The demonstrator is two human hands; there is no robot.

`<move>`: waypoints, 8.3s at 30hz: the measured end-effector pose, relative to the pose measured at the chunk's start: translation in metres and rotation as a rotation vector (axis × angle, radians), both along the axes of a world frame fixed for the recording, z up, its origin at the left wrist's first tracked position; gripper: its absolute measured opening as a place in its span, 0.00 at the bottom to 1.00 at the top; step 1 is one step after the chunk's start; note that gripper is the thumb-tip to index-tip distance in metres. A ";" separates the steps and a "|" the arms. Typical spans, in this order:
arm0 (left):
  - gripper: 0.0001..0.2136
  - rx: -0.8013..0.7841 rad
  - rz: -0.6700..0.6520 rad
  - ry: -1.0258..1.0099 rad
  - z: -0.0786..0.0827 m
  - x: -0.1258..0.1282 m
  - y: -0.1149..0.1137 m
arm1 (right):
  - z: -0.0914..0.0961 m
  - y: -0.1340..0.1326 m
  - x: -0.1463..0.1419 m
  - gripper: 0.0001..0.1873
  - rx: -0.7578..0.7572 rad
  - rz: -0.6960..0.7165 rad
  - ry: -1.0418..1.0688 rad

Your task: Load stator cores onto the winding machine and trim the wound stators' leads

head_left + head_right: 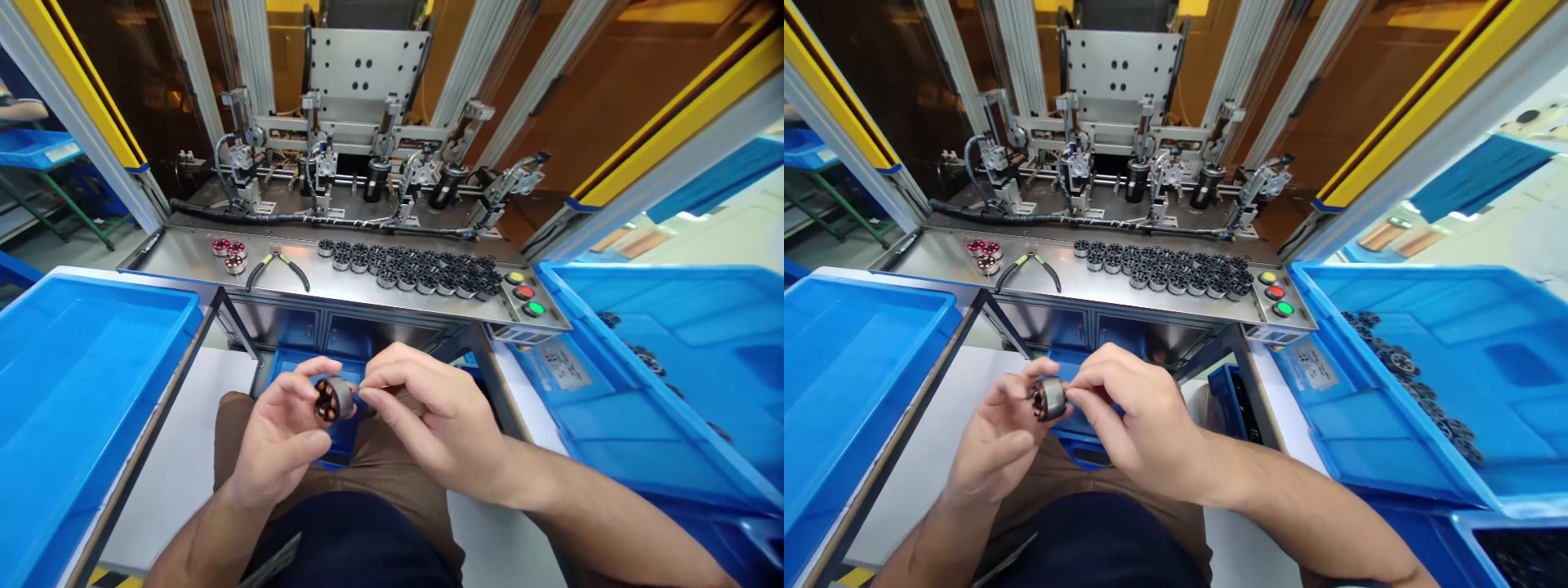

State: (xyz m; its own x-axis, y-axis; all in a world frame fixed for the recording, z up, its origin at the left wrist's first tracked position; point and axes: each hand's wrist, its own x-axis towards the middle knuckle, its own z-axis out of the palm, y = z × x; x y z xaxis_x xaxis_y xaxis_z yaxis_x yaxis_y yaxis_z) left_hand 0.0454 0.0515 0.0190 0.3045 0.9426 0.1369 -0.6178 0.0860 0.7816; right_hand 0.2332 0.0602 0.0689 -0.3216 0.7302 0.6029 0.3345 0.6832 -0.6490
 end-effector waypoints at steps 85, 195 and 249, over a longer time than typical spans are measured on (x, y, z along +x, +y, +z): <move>0.23 0.305 0.132 0.744 0.001 -0.014 0.007 | -0.062 -0.008 -0.016 0.26 0.162 -0.137 0.247; 0.17 0.057 0.249 0.489 0.003 -0.024 -0.001 | -0.107 -0.045 -0.005 0.44 -0.366 0.282 0.193; 0.15 0.279 0.348 0.633 -0.002 -0.026 -0.013 | -0.101 -0.041 -0.006 0.45 -0.314 0.248 0.168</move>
